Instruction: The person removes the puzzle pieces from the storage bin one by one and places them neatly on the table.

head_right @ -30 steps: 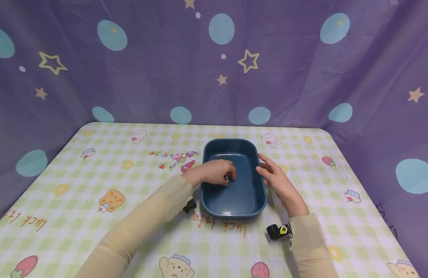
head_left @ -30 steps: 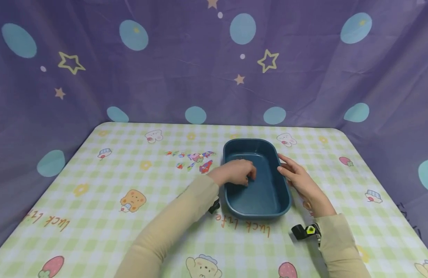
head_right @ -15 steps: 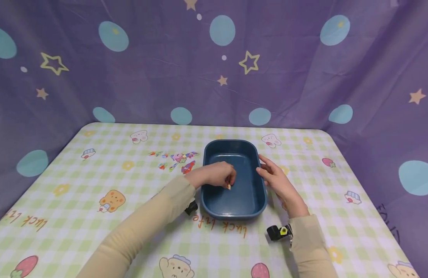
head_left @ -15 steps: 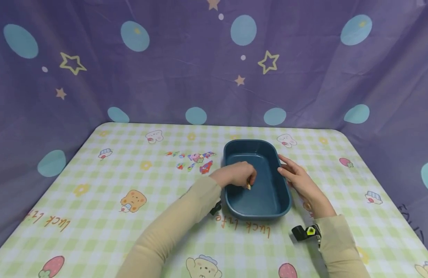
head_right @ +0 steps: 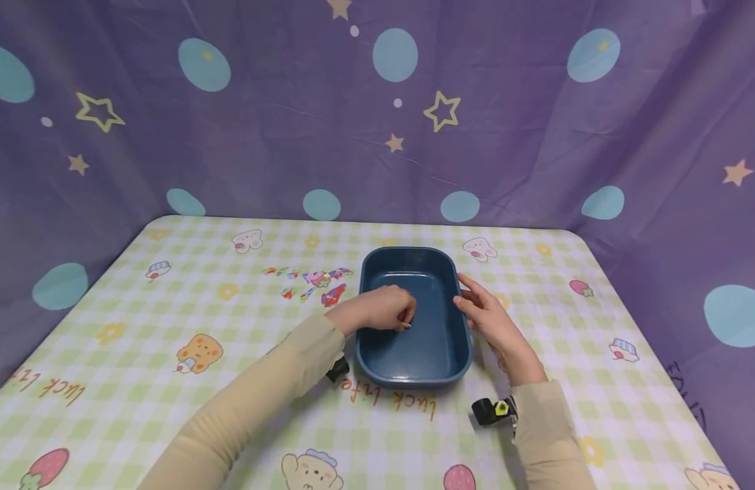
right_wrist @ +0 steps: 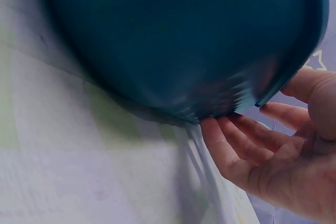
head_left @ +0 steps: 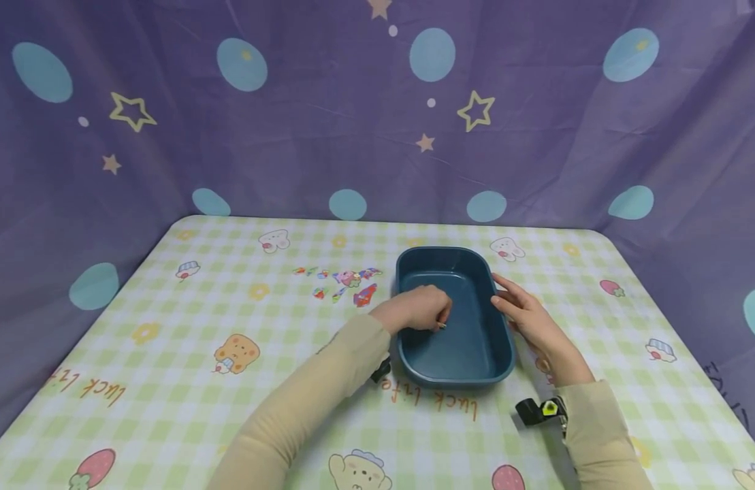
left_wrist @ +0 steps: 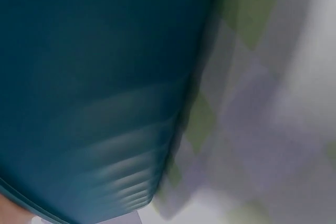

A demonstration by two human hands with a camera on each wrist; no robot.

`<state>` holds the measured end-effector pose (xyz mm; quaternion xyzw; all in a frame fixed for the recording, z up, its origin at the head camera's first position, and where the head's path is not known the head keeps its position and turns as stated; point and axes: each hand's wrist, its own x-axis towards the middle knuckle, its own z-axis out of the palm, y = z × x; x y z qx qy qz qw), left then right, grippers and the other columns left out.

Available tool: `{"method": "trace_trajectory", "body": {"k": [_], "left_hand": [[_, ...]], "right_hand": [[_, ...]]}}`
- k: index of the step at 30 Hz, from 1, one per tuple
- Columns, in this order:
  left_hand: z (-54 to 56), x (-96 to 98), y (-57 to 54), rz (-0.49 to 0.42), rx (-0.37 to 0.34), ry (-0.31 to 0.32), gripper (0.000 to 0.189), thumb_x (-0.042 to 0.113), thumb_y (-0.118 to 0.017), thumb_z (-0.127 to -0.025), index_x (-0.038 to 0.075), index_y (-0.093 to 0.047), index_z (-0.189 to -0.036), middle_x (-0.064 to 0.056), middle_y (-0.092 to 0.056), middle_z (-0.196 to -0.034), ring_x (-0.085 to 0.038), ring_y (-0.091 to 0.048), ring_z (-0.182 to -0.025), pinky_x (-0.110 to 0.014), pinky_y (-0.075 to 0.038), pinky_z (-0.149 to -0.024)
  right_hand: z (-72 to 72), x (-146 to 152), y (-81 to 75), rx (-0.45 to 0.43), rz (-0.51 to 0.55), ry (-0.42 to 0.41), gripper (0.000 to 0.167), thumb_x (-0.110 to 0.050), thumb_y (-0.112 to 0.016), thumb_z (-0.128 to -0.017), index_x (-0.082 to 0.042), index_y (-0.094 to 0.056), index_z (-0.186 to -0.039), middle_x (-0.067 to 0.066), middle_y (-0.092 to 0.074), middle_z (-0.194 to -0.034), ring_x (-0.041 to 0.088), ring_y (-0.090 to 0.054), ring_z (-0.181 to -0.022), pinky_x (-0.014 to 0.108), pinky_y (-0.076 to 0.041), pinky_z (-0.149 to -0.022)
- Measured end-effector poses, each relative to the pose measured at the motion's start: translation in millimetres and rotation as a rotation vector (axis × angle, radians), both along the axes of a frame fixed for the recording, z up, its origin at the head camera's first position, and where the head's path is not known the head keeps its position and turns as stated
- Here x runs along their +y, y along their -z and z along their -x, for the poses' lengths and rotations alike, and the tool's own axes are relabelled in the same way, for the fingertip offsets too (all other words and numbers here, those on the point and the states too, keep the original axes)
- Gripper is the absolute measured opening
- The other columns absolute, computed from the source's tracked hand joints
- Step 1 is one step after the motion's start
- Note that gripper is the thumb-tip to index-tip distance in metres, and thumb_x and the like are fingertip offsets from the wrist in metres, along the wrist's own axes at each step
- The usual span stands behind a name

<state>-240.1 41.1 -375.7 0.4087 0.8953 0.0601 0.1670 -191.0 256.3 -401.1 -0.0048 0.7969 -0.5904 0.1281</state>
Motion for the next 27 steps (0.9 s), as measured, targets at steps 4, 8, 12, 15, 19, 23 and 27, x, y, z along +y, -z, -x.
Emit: {"method": "trace_trajectory", "body": {"k": [4, 8, 12, 15, 19, 23, 27], "left_hand": [[-1.6, -2.0, -1.7, -0.105, 0.007, -0.039, 0.014, 0.017, -0.071, -0.078, 0.017, -0.057, -0.075, 0.006, -0.056, -0.071, -0.009, -0.052, -0.066, -0.02, -0.041, -0.062], [-1.5, -4.3, -2.5, -0.21, -0.003, -0.061, 0.013, 0.02, -0.07, -0.08, 0.019, -0.057, -0.077, 0.007, -0.056, -0.069, -0.007, -0.052, -0.063, -0.019, -0.04, -0.06], [-3.1, -7.8, -5.2, -0.297, -0.026, -0.07, 0.012, 0.021, -0.069, -0.08, 0.019, -0.057, -0.078, 0.007, -0.056, -0.067, -0.006, -0.051, -0.06, -0.018, -0.04, -0.059], [-5.6, -12.9, -7.9, -0.369, -0.042, -0.089, 0.012, 0.021, -0.069, -0.081, 0.019, -0.058, -0.078, 0.007, -0.056, -0.067, -0.006, -0.051, -0.059, -0.018, -0.041, -0.057], [-8.6, -22.8, -10.4, -0.465, -0.08, -0.144, 0.011, 0.018, -0.069, -0.081, 0.018, -0.058, -0.078, 0.006, -0.056, -0.068, -0.006, -0.051, -0.057, -0.018, -0.043, -0.053], [-11.1, -34.6, -14.9, -0.55, -0.117, -0.2, 0.01, 0.018, -0.068, -0.082, 0.017, -0.058, -0.08, 0.005, -0.058, -0.07, -0.008, -0.053, -0.058, -0.02, -0.045, -0.054], [-11.9, -48.0, -21.5, -0.605, -0.107, -0.264, 0.007, 0.019, -0.066, -0.083, 0.018, -0.059, -0.083, 0.007, -0.06, -0.074, -0.007, -0.055, -0.064, -0.022, -0.045, -0.059]], "right_hand": [[-0.2, 0, 0.2, 0.001, -0.004, -0.003, 0.063, -0.037, -0.049, -0.093, -0.022, -0.019, -0.146, 0.019, -0.027, -0.145, 0.033, -0.029, -0.13, 0.033, -0.034, -0.084], [0.1, 0, 0.7, 0.009, -0.008, -0.001, 0.063, -0.036, -0.049, -0.093, -0.02, -0.019, -0.146, 0.02, -0.028, -0.144, 0.033, -0.03, -0.129, 0.033, -0.036, -0.083], [0.4, -1, 0.7, 0.008, -0.012, 0.0, 0.062, -0.035, -0.048, -0.093, -0.02, -0.019, -0.146, 0.02, -0.027, -0.145, 0.034, -0.03, -0.129, 0.034, -0.035, -0.084], [0.2, -1, 0.7, 0.005, -0.009, -0.003, 0.062, -0.035, -0.048, -0.094, -0.02, -0.018, -0.146, 0.02, -0.026, -0.145, 0.034, -0.028, -0.13, 0.037, -0.034, -0.087], [-0.4, -1, 0.4, 0.002, -0.003, -0.008, 0.063, -0.035, -0.048, -0.093, -0.02, -0.018, -0.146, 0.02, -0.026, -0.145, 0.034, -0.028, -0.13, 0.038, -0.034, -0.088], [-1.0, 0, 0.1, 0.007, -0.001, -0.011, 0.063, -0.036, -0.048, -0.093, -0.019, -0.018, -0.146, 0.021, -0.026, -0.145, 0.034, -0.028, -0.13, 0.039, -0.034, -0.089], [-1.4, 0, -0.3, 0.007, 0.007, -0.011, 0.064, -0.037, -0.048, -0.093, -0.02, -0.018, -0.146, 0.021, -0.025, -0.145, 0.035, -0.027, -0.131, 0.049, -0.032, -0.095]]}}
